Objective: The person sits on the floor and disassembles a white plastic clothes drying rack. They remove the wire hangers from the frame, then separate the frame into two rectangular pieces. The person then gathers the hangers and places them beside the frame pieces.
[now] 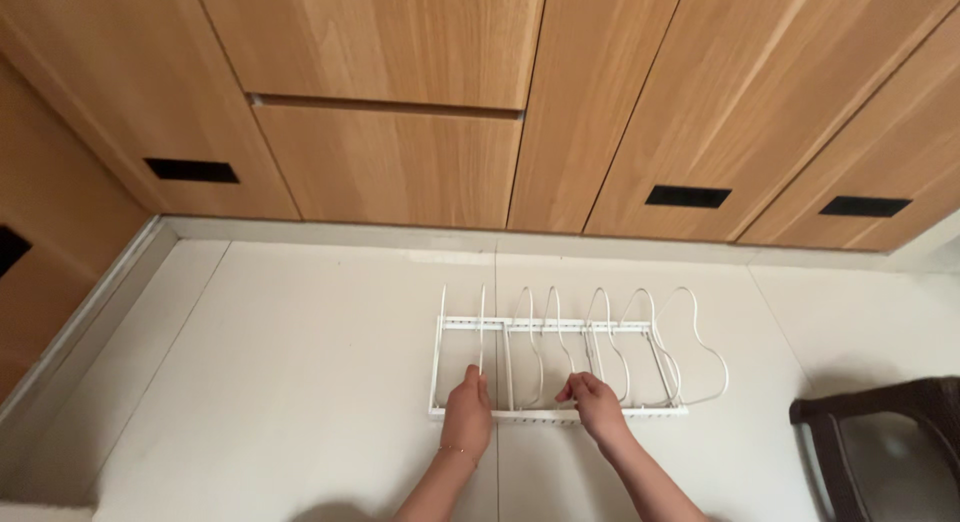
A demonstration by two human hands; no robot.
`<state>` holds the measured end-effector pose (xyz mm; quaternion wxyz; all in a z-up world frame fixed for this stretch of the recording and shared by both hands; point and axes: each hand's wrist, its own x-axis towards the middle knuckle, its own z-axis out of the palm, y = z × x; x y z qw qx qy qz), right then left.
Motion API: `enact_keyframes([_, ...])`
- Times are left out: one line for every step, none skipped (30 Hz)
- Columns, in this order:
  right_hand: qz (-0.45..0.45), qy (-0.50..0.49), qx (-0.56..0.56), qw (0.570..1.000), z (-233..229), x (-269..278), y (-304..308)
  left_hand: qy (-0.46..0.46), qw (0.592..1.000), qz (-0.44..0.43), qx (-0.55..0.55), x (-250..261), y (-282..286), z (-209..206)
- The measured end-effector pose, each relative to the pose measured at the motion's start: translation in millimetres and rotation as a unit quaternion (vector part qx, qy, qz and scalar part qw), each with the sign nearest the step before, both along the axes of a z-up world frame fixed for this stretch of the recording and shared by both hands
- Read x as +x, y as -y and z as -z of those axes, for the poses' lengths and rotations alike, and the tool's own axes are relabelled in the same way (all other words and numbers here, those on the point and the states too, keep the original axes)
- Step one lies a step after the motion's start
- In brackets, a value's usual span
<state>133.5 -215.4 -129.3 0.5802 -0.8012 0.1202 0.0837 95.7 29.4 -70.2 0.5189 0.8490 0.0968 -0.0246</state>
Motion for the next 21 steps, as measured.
enact_keyframes([-0.004,-0.002,-0.002,1.000,0.9,-12.9,-6.3,-0.003,1.000,0.000,0.004,-10.0,-4.5,-0.1])
enact_keyframes([-0.007,-0.002,-0.005,1.000,-0.5,-23.7,-11.0,-0.005,1.000,0.001,0.008,-19.4,-7.1,-1.3])
enact_keyframes([-0.010,-0.002,-0.007,1.000,-2.7,-32.4,-15.5,-0.006,1.000,0.002,0.012,-27.2,-9.8,-2.7])
enact_keyframes([-0.013,0.003,-0.009,1.000,-4.3,-42.2,-20.2,-0.001,1.000,-0.002,0.012,-35.7,-13.1,-3.0])
enact_keyframes([-0.015,0.009,-0.012,1.000,-5.7,-52.0,-24.9,0.004,1.000,-0.006,0.012,-44.1,-16.6,-2.7])
enact_keyframes([-0.018,0.014,-0.013,1.000,-7.1,-61.0,-29.1,0.009,1.000,-0.010,0.013,-51.7,-20.0,-2.2])
enact_keyframes([-0.020,0.007,-0.014,1.000,-8.4,-69.3,-32.7,0.008,1.000,-0.013,0.011,-58.6,-23.4,-1.3])
enact_keyframes([-0.020,0.000,-0.014,1.000,-9.3,-77.9,-35.6,0.008,1.000,-0.016,0.009,-65.5,-26.3,0.2])
enact_keyframes([-0.021,-0.007,-0.015,1.000,-10.0,-86.4,-37.1,0.007,1.000,-0.018,0.007,-72.4,-28.2,2.2])
enact_keyframes([-0.021,0.001,-0.016,1.000,-10.1,-94.8,-37.6,0.004,1.000,-0.019,0.015,-78.7,-29.4,4.7])
enact_keyframes([-0.022,0.008,-0.017,1.000,-9.5,-103.3,-37.9,0.001,1.000,-0.019,0.023,-85.3,-30.3,7.5])
enact_keyframes([-0.023,0.016,-0.018,0.999,-8.3,-109.6,-38.6,-0.002,0.999,-0.020,0.031,-91.4,-31.2,10.3])
enact_keyframes([-0.022,0.029,-0.008,0.999,-6.7,-114.5,-38.2,0.008,0.999,-0.018,0.032,-97.0,-31.3,13.1])
enact_keyframes([-0.022,0.042,0.001,0.999,-4.7,-119.6,-36.4,0.016,0.999,-0.017,0.033,-102.9,-30.4,16.0])
enact_keyframes([-0.021,0.054,0.010,0.998,-2.2,-123.2,-34.4,0.025,0.999,-0.015,0.034,-106.9,-29.5,18.4])
enact_keyframes([-0.015,0.049,0.014,0.999,0.8,-126.4,-31.2,0.024,0.999,-0.019,0.026,-110.6,-27.3,20.7])
enact_keyframes([-0.008,0.045,0.019,0.999,3.7,-129.5,-27.6,0.024,0.999,-0.023,0.017,-114.4,-24.2,22.4])
enact_keyframes([-0.002,0.041,0.024,0.999,6.0,-131.9,-25.0,0.024,0.999,-0.028,0.009,-117.8,-22.2,22.9])
enact_keyframes([0.008,0.043,0.033,0.999,7.8,-134.6,-22.3,0.023,0.999,-0.029,0.006,-121.7,-20.4,22.8])
enact_keyframes([0.017,0.046,0.043,0.998,9.4,-135.4,-19.8,0.024,0.999,-0.030,0.003,-124.0,-18.5,22.5])
enact_keyframes([0.027,0.049,0.052,0.997,10.9,-137.1,-17.9,0.025,0.999,-0.031,0.000,-126.1,-17.0,22.1])
